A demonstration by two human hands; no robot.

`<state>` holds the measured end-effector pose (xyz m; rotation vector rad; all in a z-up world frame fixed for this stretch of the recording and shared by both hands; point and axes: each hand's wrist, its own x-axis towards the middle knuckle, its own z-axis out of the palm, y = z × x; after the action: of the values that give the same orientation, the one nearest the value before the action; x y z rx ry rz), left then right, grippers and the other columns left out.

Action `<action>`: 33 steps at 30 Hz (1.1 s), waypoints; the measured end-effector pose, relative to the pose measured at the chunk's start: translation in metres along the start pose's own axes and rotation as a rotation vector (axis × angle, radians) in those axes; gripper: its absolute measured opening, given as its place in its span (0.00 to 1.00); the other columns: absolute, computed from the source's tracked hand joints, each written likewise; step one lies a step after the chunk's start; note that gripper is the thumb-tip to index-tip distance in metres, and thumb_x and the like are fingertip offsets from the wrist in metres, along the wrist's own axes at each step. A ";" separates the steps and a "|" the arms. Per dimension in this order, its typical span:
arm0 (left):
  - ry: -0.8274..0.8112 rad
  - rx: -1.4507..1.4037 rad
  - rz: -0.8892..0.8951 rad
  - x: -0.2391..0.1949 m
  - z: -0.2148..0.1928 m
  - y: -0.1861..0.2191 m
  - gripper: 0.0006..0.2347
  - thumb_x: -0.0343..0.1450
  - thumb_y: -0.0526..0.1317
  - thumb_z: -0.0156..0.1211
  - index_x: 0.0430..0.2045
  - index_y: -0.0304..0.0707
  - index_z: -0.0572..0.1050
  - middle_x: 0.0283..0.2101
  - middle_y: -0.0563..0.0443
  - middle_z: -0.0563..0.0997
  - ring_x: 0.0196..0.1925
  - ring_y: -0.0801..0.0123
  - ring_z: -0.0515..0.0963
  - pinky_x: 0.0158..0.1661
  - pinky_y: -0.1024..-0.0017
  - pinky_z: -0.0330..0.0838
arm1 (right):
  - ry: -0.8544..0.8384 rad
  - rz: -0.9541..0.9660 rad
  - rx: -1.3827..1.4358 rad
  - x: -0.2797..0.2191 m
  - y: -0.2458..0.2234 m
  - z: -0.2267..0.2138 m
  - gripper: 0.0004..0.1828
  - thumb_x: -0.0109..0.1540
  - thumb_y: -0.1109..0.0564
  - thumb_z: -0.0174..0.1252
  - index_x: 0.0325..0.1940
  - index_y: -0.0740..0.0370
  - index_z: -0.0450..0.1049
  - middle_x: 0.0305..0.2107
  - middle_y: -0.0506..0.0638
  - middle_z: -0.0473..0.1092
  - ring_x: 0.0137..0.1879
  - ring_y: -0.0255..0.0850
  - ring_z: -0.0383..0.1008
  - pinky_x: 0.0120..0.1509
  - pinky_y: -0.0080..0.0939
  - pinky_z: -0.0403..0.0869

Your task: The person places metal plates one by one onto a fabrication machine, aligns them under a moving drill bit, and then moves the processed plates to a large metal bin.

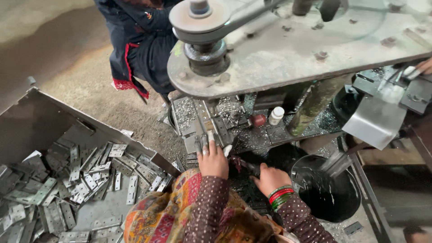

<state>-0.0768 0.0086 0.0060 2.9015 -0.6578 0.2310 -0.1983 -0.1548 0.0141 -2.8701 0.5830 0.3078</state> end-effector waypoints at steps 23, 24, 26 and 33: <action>0.149 -0.063 -0.034 0.036 0.021 -0.005 0.15 0.70 0.41 0.47 0.43 0.38 0.80 0.61 0.43 0.73 0.50 0.51 0.82 0.61 0.47 0.59 | 0.111 0.131 0.105 -0.009 0.020 0.082 0.29 0.58 0.28 0.56 0.48 0.51 0.75 0.31 0.59 0.78 0.40 0.58 0.80 0.45 0.59 0.78; 0.071 -0.080 -0.053 0.037 0.022 -0.006 0.14 0.70 0.41 0.48 0.44 0.37 0.79 0.63 0.43 0.72 0.48 0.52 0.82 0.63 0.47 0.59 | 0.113 0.142 0.112 -0.008 0.023 0.082 0.29 0.58 0.28 0.56 0.48 0.51 0.75 0.31 0.59 0.78 0.40 0.58 0.80 0.45 0.59 0.78; 0.006 -0.099 -0.072 0.037 0.024 -0.007 0.14 0.71 0.41 0.49 0.44 0.35 0.79 0.64 0.43 0.71 0.46 0.54 0.82 0.64 0.48 0.59 | -0.040 0.083 0.105 0.006 0.030 0.073 0.33 0.55 0.26 0.63 0.42 0.57 0.76 0.33 0.61 0.77 0.43 0.60 0.79 0.49 0.59 0.76; -0.052 -0.078 -0.057 0.044 0.015 -0.009 0.13 0.70 0.41 0.51 0.43 0.36 0.80 0.64 0.43 0.70 0.45 0.55 0.83 0.65 0.50 0.58 | -0.054 -0.085 -0.022 0.035 0.041 0.055 0.28 0.54 0.32 0.64 0.43 0.57 0.76 0.33 0.61 0.78 0.43 0.59 0.80 0.49 0.58 0.77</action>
<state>-0.0314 -0.0040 -0.0016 2.8553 -0.5778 0.1212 -0.1922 -0.1914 -0.0535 -2.8876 0.4489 0.3791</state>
